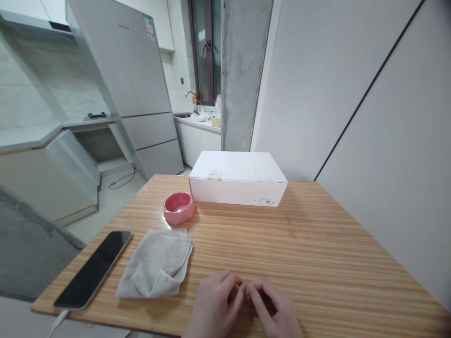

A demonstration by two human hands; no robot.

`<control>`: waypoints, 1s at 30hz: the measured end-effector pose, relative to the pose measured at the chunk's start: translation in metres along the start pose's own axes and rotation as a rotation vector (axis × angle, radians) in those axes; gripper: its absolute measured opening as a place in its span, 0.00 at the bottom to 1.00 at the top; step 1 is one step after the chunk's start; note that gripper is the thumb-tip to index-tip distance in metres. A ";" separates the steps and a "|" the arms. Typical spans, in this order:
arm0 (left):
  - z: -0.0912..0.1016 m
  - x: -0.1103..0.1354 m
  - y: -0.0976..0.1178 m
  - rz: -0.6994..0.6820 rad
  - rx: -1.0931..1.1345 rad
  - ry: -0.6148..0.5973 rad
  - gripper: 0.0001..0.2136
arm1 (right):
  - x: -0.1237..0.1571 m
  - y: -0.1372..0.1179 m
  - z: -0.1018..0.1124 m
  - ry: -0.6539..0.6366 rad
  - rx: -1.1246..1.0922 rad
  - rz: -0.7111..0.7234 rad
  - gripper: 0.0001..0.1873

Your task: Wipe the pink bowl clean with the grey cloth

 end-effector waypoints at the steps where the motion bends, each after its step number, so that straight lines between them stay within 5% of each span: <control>1: 0.000 0.000 0.000 -0.001 0.003 0.000 0.09 | 0.000 0.000 0.000 -0.003 -0.002 -0.001 0.17; 30: -0.005 0.002 -0.003 -0.010 -0.012 0.001 0.08 | 0.000 0.003 -0.001 -0.058 0.038 0.053 0.16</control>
Point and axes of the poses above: each hand's wrist, its own x-axis away from the middle knuckle, its own z-axis out of the back of the hand, y = z × x, the point moved 4 cm from there along -x, towards the middle knuckle, and after that the axes turned 9 degrees about -x, right-handed, at the moved point
